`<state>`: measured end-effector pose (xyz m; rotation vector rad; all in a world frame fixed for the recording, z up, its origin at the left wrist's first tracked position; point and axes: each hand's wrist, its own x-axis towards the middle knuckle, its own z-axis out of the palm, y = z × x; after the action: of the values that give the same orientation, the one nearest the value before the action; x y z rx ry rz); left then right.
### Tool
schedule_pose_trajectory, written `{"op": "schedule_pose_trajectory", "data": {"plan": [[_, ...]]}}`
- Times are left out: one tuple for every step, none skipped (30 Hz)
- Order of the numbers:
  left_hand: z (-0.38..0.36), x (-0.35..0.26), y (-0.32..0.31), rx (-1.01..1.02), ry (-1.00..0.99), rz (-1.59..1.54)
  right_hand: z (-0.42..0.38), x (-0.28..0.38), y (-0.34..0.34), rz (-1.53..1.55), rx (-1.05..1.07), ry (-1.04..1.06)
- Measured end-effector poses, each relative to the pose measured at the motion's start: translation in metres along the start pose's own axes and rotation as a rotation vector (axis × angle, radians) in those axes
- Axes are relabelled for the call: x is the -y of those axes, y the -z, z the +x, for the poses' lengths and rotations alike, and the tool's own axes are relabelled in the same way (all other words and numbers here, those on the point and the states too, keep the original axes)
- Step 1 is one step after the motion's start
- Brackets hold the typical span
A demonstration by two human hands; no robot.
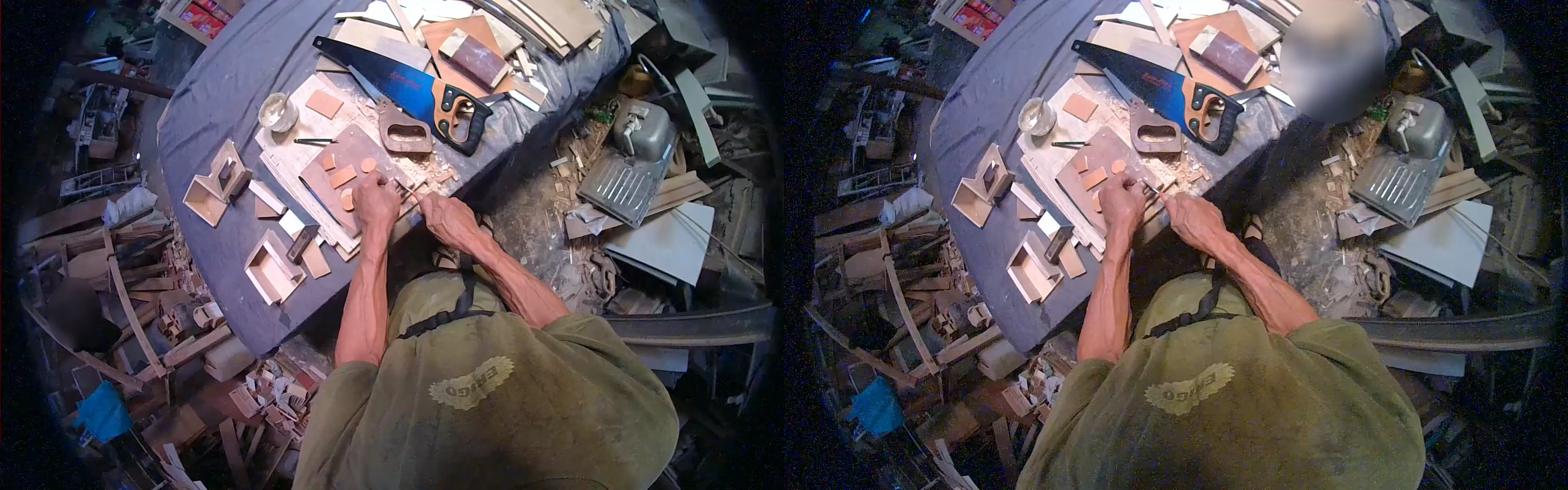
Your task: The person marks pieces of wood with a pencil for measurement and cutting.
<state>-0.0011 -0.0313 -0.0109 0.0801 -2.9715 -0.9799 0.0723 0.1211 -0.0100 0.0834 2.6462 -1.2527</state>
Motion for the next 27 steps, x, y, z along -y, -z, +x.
{"op": "schedule_pose_trajectory", "data": {"plan": [[0.001, 0.001, -0.001, 0.005, -0.013, 0.003, 0.002, 0.001, 0.000, -0.004, 0.007, -0.018], [0.001, 0.002, 0.000, 0.012, -0.025, 0.010, 0.003, 0.005, -0.001, -0.006, 0.015, -0.037], [0.000, 0.003, -0.001, 0.017, -0.038, 0.013, 0.004, 0.007, 0.000, -0.010, 0.022, -0.054], [0.001, 0.004, -0.003, -0.005, -0.054, 0.011, 0.007, 0.004, -0.002, -0.018, 0.011, -0.042], [0.002, 0.004, -0.005, -0.033, -0.071, 0.012, 0.014, -0.001, -0.008, -0.025, -0.001, -0.025], [-0.001, 0.005, -0.004, -0.055, -0.087, 0.017, 0.015, -0.004, -0.014, -0.026, -0.011, -0.011], [-0.002, 0.005, -0.002, -0.041, -0.094, 0.028, 0.015, -0.007, -0.016, 0.001, -0.001, 0.021], [0.000, 0.004, 0.001, -0.031, -0.107, 0.036, 0.018, -0.010, -0.016, 0.026, 0.003, 0.057], [-0.001, 0.002, 0.003, -0.014, -0.116, 0.047, 0.017, -0.011, -0.015, 0.053, 0.011, 0.087], [-0.005, 0.001, 0.004, -0.007, -0.131, 0.053, 0.019, -0.013, -0.013, 0.233, 0.086, 0.006], [-0.008, 0.000, 0.005, 0.000, -0.145, 0.060, 0.021, -0.015, -0.011, 0.414, 0.163, -0.075], [-0.010, -0.003, 0.008, 0.009, -0.161, 0.068, 0.016, -0.006, 0.001, 0.769, 0.317, -0.419], [-0.012, -0.006, 0.011, 0.028, -0.175, 0.080, 0.014, -0.006, 0.001, 0.811, 0.298, -0.410], [-0.014, -0.010, 0.013, 0.045, -0.187, 0.090, 0.012, -0.006, 0.002, 0.849, 0.281, -0.398], [-0.016, -0.011, 0.015, 0.064, -0.194, 0.103, 0.008, -0.005, 0.001, 0.889, 0.269, -0.388], [-0.017, -0.011, 0.016, 0.042, -0.204, 0.082, 0.005, -0.001, 0.002, 0.780, 0.196, -0.416], [-0.017, -0.011, 0.014, 0.023, -0.217, 0.059, 0.003, -0.001, 0.003, 0.721, 0.178, -0.378], [-0.017, -0.013, 0.012, 0.005, -0.231, 0.034, 0.000, -0.002, 0.005, 0.660, 0.158, -0.343], [-0.016, -0.010, 0.008, 0.006, -0.226, 0.037, -0.002, -0.002, 0.008, 0.599, 0.139, -0.307], [-0.015, -0.004, 0.005, 0.005, -0.218, 0.042, -0.002, -0.002, 0.011, 0.507, 0.168, -0.280], [-0.014, -0.004, 0.007, 0.003, -0.209, 0.049, -0.002, -0.004, 0.009, 0.391, 0.091, -0.114], [-0.015, -0.004, 0.008, -0.002, -0.209, 0.040, -0.003, -0.008, 0.003, 0.275, 0.014, 0.050], [-0.016, -0.004, 0.009, -0.008, -0.209, 0.030, -0.002, -0.013, -0.002, 0.156, -0.064, 0.214], [-0.017, -0.006, 0.011, -0.013, -0.210, 0.018, 0.000, -0.017, -0.006, 0.120, -0.064, 0.188], [-0.018, -0.006, 0.011, -0.032, -0.236, 0.035, 0.004, -0.021, -0.010, 0.083, -0.063, 0.161], [-0.019, -0.006, 0.011, -0.052, -0.262, 0.053, 0.006, -0.024, -0.014, 0.046, -0.061, 0.135], [-0.020, -0.006, 0.012, -0.071, -0.288, 0.070, 0.004, -0.017, -0.009, 0.030, -0.058, 0.103]]}}
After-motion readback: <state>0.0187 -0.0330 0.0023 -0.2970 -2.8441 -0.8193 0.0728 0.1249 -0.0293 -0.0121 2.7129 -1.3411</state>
